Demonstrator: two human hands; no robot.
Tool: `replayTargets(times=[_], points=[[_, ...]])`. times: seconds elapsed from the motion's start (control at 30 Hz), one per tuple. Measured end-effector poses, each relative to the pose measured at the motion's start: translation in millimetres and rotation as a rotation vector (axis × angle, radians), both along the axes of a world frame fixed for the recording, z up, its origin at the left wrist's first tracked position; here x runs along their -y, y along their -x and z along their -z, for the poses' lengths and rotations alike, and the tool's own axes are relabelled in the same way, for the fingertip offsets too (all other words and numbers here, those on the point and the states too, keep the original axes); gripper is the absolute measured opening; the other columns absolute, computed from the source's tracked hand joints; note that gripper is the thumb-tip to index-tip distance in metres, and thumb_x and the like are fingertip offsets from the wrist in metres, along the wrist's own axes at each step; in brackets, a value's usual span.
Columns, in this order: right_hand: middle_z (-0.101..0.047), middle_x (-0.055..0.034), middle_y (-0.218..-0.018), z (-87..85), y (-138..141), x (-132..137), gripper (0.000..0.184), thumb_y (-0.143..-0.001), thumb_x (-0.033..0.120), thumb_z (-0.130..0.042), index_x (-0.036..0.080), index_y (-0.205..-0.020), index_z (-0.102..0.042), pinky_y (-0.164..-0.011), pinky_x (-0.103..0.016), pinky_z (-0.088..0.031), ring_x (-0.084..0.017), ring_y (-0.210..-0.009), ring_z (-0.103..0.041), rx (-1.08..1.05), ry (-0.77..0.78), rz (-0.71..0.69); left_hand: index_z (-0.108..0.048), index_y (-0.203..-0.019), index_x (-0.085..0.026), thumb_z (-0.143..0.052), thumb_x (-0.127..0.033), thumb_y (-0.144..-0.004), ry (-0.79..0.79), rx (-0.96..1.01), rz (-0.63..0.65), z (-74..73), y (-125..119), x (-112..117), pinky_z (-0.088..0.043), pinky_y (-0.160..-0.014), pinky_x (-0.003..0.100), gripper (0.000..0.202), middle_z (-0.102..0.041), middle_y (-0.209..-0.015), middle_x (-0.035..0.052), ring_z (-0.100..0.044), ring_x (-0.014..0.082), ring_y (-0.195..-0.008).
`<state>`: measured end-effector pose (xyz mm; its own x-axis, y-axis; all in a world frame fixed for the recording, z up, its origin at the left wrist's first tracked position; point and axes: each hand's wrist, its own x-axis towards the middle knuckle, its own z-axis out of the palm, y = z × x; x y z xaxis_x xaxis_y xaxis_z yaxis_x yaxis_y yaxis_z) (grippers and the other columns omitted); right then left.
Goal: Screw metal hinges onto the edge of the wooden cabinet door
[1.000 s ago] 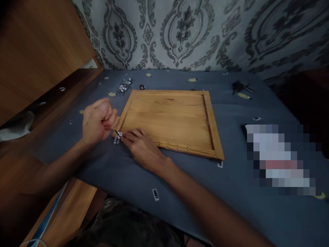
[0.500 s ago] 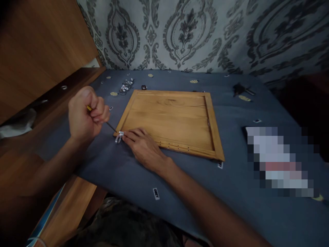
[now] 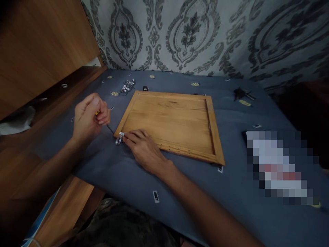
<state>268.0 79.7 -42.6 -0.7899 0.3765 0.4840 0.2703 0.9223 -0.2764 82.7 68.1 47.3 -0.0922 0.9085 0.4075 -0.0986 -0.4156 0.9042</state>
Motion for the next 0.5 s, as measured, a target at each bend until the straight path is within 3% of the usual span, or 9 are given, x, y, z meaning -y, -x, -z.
replayTargets(times=[0.17, 0.4, 0.5], points=[[-0.069, -0.0126, -0.131, 0.4, 0, -1, 0.035, -0.099, 0.010, -0.050, 0.013, -0.131, -0.064, -0.102, -0.047, -0.050, -0.026, -0.120, -0.058, -0.009, 0.001, -0.004, -0.040, -0.060, -0.019, -0.077, -0.047, -0.082, -0.023, 0.075, -0.042, -0.9, -4, 3, -0.023, -0.039, 0.020, 0.051, -0.030, -0.049, -0.0080, -0.027, 0.0051, -0.039], [-0.070, -0.0144, -0.127, 1.1, 0, -1, 0.033, -0.099, 0.010, -0.050, 0.007, -0.128, -0.065, -0.101, -0.046, -0.050, -0.028, -0.115, -0.059, -0.009, -0.052, -0.002, -0.040, -0.061, -0.019, -0.076, -0.047, -0.082, -0.025, 0.077, -0.007, -2.7, -12, 4, -0.021, -0.039, 0.020, 0.051, -0.030, -0.049, -0.0079, -0.025, 0.0053, -0.039], [-0.070, -0.0134, -0.128, 1.0, 0, -1, 0.034, -0.100, 0.011, -0.047, 0.011, -0.130, -0.065, -0.101, -0.047, -0.050, -0.027, -0.116, -0.059, 0.012, -0.037, 0.009, -0.040, -0.061, -0.019, -0.075, -0.045, -0.084, -0.029, 0.089, 0.000, -2.3, -14, 4, -0.021, -0.039, 0.020, 0.049, -0.030, -0.049, -0.0078, -0.026, 0.0054, -0.039]])
